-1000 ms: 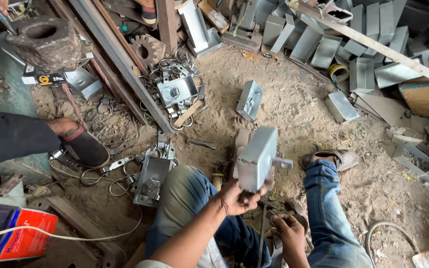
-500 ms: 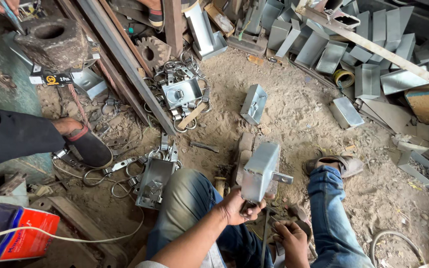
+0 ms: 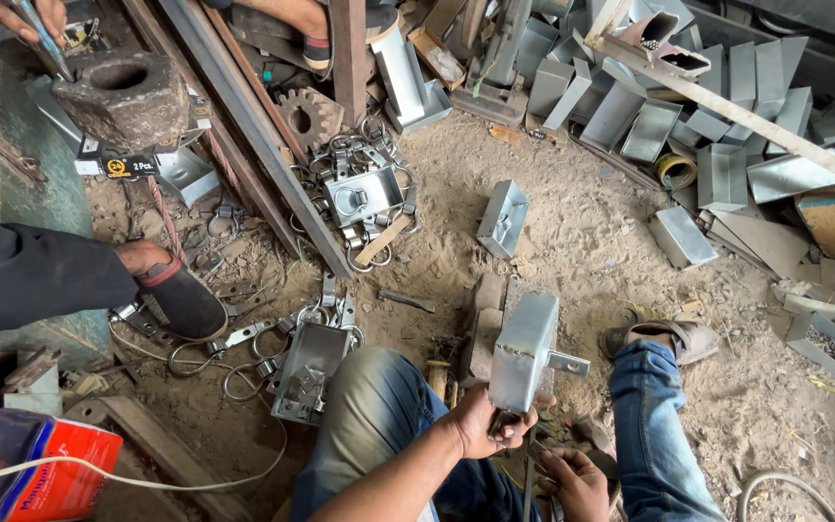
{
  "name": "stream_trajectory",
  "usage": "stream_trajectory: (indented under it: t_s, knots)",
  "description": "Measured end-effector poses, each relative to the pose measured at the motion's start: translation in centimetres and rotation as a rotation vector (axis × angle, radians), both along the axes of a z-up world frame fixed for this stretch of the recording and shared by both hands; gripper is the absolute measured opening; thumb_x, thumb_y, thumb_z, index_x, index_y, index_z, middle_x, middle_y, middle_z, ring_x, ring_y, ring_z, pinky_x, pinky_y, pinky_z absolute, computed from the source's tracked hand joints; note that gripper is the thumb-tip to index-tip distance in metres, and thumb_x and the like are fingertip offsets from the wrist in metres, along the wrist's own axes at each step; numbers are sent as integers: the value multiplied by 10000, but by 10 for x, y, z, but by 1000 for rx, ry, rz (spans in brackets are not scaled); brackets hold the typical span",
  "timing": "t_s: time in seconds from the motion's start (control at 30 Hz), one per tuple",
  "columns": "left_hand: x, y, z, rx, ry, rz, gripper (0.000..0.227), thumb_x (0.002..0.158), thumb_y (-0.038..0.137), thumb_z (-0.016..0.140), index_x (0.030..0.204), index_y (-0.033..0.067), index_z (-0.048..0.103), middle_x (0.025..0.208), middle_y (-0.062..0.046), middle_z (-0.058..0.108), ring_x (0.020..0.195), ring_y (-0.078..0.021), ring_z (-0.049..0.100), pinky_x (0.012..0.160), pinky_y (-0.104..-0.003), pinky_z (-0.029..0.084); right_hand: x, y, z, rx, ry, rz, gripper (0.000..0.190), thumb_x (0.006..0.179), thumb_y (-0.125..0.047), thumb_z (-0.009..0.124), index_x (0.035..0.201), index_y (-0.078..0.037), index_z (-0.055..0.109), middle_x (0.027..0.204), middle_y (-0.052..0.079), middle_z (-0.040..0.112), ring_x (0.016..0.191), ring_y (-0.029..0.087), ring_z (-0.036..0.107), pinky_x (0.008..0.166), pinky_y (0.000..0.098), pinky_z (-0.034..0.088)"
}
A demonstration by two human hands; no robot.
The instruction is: The person welds a small metal component onto a metal box and then strikes it with a hammer to refine the fit.
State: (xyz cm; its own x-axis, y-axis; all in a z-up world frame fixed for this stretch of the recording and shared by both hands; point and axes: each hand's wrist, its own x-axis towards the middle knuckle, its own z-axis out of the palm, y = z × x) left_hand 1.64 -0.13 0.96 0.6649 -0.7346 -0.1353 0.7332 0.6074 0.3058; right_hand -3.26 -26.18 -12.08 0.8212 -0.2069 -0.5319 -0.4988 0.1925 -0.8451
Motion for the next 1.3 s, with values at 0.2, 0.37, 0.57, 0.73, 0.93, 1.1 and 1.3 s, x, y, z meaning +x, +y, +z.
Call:
stream_trajectory:
  t_s: [0.2,0.37,0.57,0.73,0.93,1.1,1.3]
  knots:
    - [0,2,8,37,123,30,506,1097,321,365,1312,-47,636,807,-39,655,508,-63,466,472,-195,332,-4,11,11,-34,55,2,181,871,-43,745,1014,36,666,835,153,739,687,215,705,516,312,520]
    - [-1,3,11,55,38,44,494,1100,308,353,1297,-43,639,800,-61,667,516,-66,507,476,-198,347,-2,8,8,-18,29,-11,183,867,-32,744,1009,51,662,831,168,736,684,220,719,506,309,518]
    - [-1,1,9,82,43,46,497,1105,325,350,1277,-24,659,799,-66,671,514,-63,523,474,-192,349,-3,2,4,-50,50,-17,179,879,-33,743,1021,55,677,831,174,738,674,213,706,520,298,524]
    - [-5,-3,4,75,82,27,518,1100,361,350,1270,-9,669,798,-68,662,526,-65,519,490,-192,355,-8,4,5,-40,-26,-4,173,897,-59,746,1024,45,693,817,122,707,597,180,621,506,286,493]
    - [-2,0,7,122,48,36,523,1076,354,355,1254,-12,683,791,-69,657,521,-77,505,485,-202,358,-9,8,19,0,19,-40,151,889,-33,732,994,55,670,805,160,723,620,186,655,506,297,484]
    - [-1,1,7,144,-5,52,496,1071,294,373,1266,-33,691,800,-88,663,526,-83,495,474,-208,353,-11,14,32,-30,19,-36,145,889,-44,726,994,37,668,808,134,719,622,179,678,507,299,512]
    - [-1,1,8,139,31,49,488,1081,293,363,1262,-36,675,799,-91,651,540,-83,501,485,-203,366,-14,14,32,0,-5,-29,158,892,-70,747,1003,19,679,785,114,708,577,175,632,495,295,517]
